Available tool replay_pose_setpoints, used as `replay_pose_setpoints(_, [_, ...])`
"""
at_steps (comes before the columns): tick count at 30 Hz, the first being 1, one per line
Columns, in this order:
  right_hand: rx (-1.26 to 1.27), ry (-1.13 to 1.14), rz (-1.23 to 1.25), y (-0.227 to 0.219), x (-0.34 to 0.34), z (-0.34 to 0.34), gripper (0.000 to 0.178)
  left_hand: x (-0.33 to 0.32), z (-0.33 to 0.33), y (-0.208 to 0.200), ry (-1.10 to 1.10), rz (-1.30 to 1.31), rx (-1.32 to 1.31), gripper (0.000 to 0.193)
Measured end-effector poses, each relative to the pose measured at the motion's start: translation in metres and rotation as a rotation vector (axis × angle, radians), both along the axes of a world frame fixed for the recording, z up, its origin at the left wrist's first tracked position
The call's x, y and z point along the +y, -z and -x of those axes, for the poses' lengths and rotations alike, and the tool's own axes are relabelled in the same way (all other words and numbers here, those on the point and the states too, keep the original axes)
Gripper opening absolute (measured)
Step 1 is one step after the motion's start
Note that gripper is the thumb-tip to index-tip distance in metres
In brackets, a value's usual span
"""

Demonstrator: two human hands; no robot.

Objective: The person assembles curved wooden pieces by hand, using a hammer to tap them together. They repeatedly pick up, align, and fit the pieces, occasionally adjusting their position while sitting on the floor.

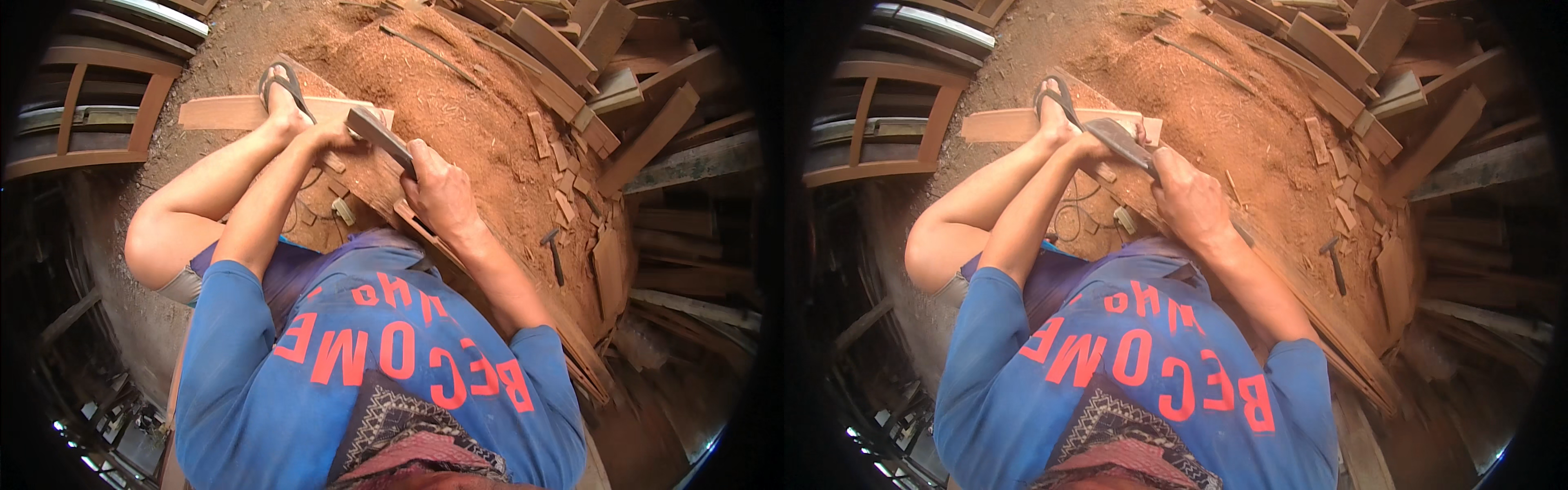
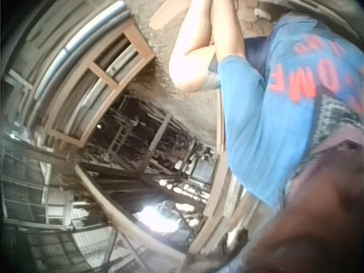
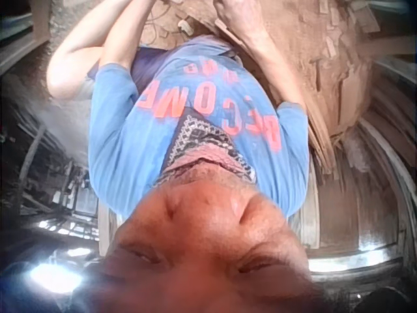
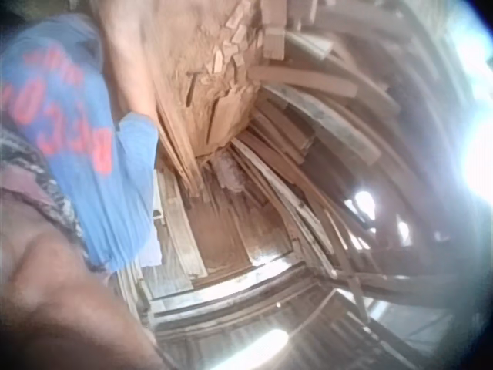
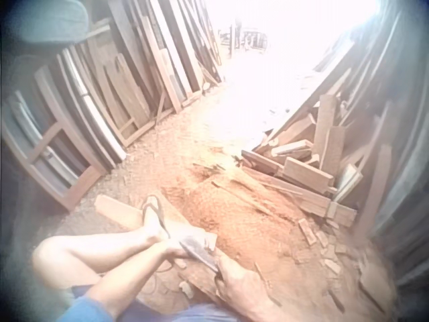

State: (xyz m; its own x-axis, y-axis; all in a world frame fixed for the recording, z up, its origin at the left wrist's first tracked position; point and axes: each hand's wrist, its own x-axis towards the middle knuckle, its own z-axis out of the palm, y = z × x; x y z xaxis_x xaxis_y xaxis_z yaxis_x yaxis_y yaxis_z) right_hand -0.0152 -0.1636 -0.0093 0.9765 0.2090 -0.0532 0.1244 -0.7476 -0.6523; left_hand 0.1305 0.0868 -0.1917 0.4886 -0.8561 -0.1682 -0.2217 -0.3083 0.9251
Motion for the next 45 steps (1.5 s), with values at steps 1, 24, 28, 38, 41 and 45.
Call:
replay_pose_setpoints(1, [-0.030, -0.021, -0.023, 0.005, 0.001, 0.004, 0.031, 0.001, -0.002, 0.001, 0.011, 0.033, 0.039, 0.022])
replay_pose_setpoints(24, [0.130, 0.211, -0.085, 0.021, -0.051, -0.002, 0.037, -0.024, 0.125, -0.030, 0.210, -0.152, -0.192, 0.035])
replay_pose_setpoints(28, [0.149, 0.287, -0.126, 0.021, -0.060, -0.001, 0.045, -0.040, 0.103, -0.055, 0.047, -0.092, -0.227, 0.043])
replay_pose_setpoints(38, [0.149, 0.214, -0.158, 0.003, -0.055, -0.005, 0.043, -0.041, 0.089, -0.061, -0.124, -0.110, -0.175, 0.039])
replay_pose_setpoints(41, [0.091, 0.117, -0.105, 0.005, -0.047, 0.001, 0.031, -0.039, 0.075, -0.061, -0.176, -0.179, -0.043, 0.036])
replay_pose_setpoints(45, [0.202, -0.068, 0.129, 0.022, -0.040, 0.007, 0.024, -0.038, 0.068, -0.057, -0.276, -0.157, 0.065, 0.032])
